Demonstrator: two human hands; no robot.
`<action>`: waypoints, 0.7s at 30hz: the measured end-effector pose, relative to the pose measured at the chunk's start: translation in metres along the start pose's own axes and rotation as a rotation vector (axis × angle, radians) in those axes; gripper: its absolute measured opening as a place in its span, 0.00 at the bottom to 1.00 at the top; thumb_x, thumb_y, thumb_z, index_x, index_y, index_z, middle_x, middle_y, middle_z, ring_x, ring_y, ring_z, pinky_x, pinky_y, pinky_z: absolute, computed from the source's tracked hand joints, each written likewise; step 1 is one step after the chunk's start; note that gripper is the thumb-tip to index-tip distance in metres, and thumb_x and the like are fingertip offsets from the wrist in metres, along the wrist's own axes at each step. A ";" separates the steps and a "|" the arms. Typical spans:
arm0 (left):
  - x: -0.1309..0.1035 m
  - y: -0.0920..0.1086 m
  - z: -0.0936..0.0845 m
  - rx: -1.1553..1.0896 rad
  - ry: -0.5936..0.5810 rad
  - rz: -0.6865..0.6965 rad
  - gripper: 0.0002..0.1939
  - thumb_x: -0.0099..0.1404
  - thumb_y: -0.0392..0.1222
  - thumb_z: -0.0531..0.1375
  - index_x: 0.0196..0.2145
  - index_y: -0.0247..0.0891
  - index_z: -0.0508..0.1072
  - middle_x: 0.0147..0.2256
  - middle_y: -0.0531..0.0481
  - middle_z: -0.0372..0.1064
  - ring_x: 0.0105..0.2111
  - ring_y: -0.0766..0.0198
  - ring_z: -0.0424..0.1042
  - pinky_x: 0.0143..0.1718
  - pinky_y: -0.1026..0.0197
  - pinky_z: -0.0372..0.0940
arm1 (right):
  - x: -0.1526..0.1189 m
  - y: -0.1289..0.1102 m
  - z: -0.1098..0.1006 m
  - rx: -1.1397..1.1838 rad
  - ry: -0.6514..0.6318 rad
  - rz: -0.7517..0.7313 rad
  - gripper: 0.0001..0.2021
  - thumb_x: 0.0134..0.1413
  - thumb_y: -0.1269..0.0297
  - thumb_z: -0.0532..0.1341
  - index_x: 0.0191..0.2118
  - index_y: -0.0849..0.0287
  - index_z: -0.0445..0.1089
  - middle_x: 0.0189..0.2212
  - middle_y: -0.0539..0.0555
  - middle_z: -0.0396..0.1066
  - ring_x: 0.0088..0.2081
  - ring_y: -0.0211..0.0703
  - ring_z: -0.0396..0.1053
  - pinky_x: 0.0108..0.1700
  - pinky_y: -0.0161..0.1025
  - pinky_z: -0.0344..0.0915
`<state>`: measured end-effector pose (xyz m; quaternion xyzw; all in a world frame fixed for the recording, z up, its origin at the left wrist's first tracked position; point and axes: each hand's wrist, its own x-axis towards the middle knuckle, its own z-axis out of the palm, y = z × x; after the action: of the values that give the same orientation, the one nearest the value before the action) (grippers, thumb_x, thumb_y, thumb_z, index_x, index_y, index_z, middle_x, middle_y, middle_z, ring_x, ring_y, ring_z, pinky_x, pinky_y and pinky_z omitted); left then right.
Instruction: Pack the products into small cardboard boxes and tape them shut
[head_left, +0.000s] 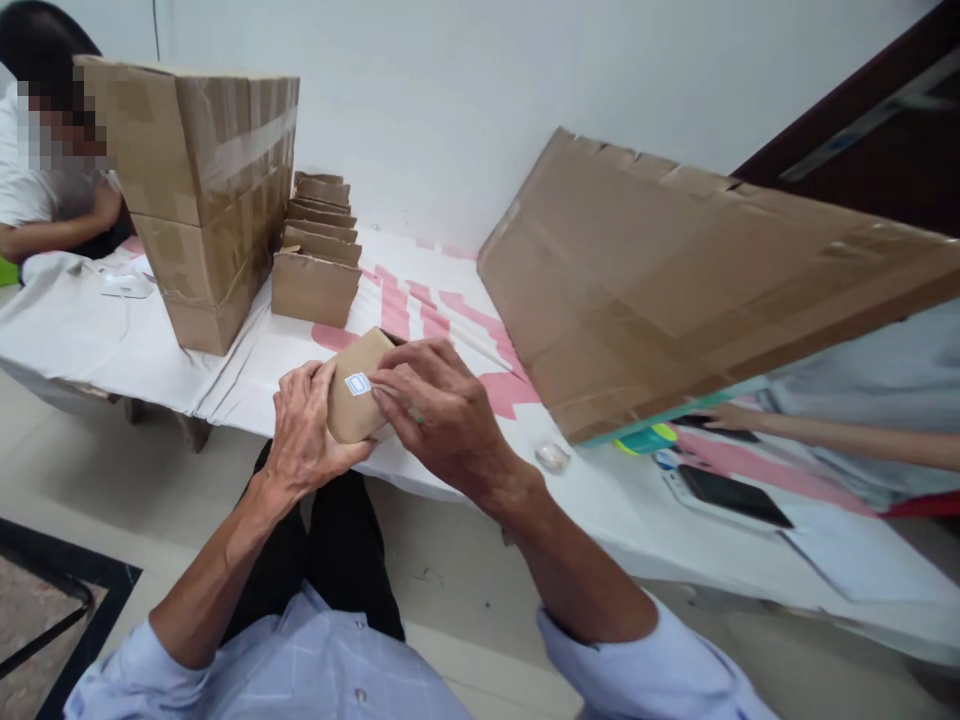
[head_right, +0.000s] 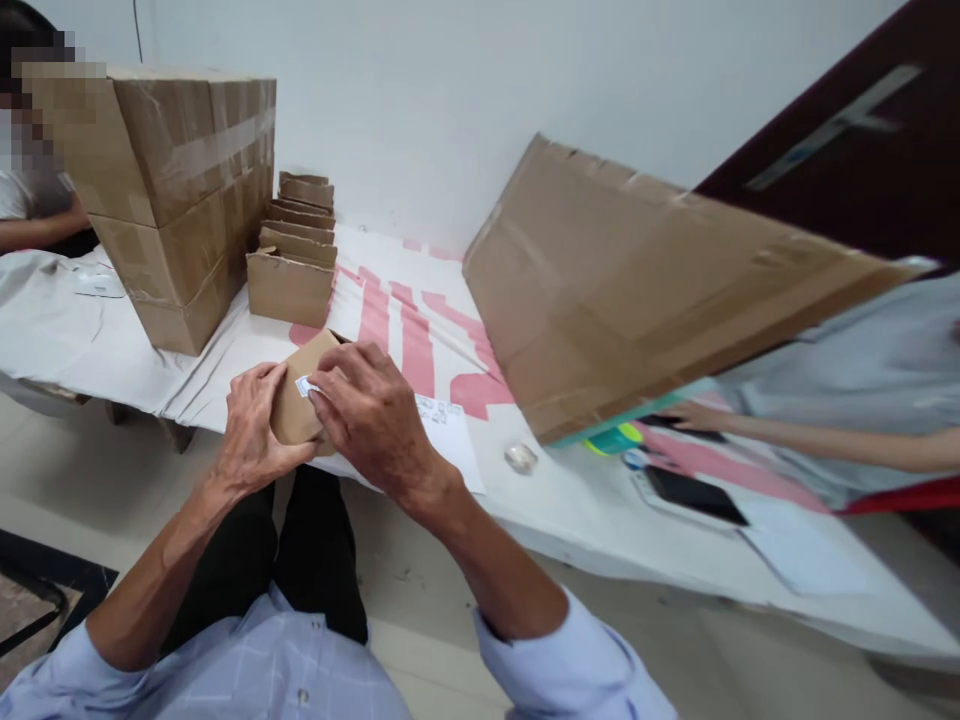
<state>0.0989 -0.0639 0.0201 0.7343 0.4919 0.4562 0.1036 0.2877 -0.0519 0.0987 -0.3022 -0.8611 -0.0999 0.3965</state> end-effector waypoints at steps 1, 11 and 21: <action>0.000 0.005 0.002 0.009 0.002 0.005 0.57 0.48 0.48 0.78 0.70 0.46 0.58 0.62 0.33 0.62 0.62 0.31 0.61 0.62 0.31 0.58 | 0.000 0.003 0.001 -0.020 -0.043 0.001 0.11 0.71 0.69 0.59 0.47 0.48 0.79 0.44 0.57 0.76 0.48 0.56 0.71 0.50 0.57 0.73; -0.009 0.032 0.010 0.095 0.002 0.016 0.56 0.49 0.46 0.76 0.70 0.43 0.56 0.63 0.31 0.62 0.61 0.30 0.61 0.57 0.35 0.58 | -0.007 0.020 -0.005 -0.253 -0.235 -0.072 0.12 0.73 0.67 0.58 0.40 0.51 0.78 0.42 0.58 0.75 0.46 0.55 0.67 0.47 0.51 0.66; -0.012 0.051 0.010 0.236 -0.027 -0.009 0.48 0.53 0.45 0.70 0.68 0.34 0.60 0.64 0.28 0.63 0.62 0.33 0.62 0.57 0.38 0.61 | -0.011 0.015 -0.018 -0.347 -0.307 -0.115 0.13 0.74 0.70 0.57 0.37 0.56 0.77 0.39 0.58 0.76 0.45 0.51 0.66 0.47 0.46 0.59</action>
<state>0.1377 -0.0954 0.0382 0.7451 0.5442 0.3848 0.0250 0.3133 -0.0524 0.1012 -0.3280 -0.8969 -0.2219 0.1967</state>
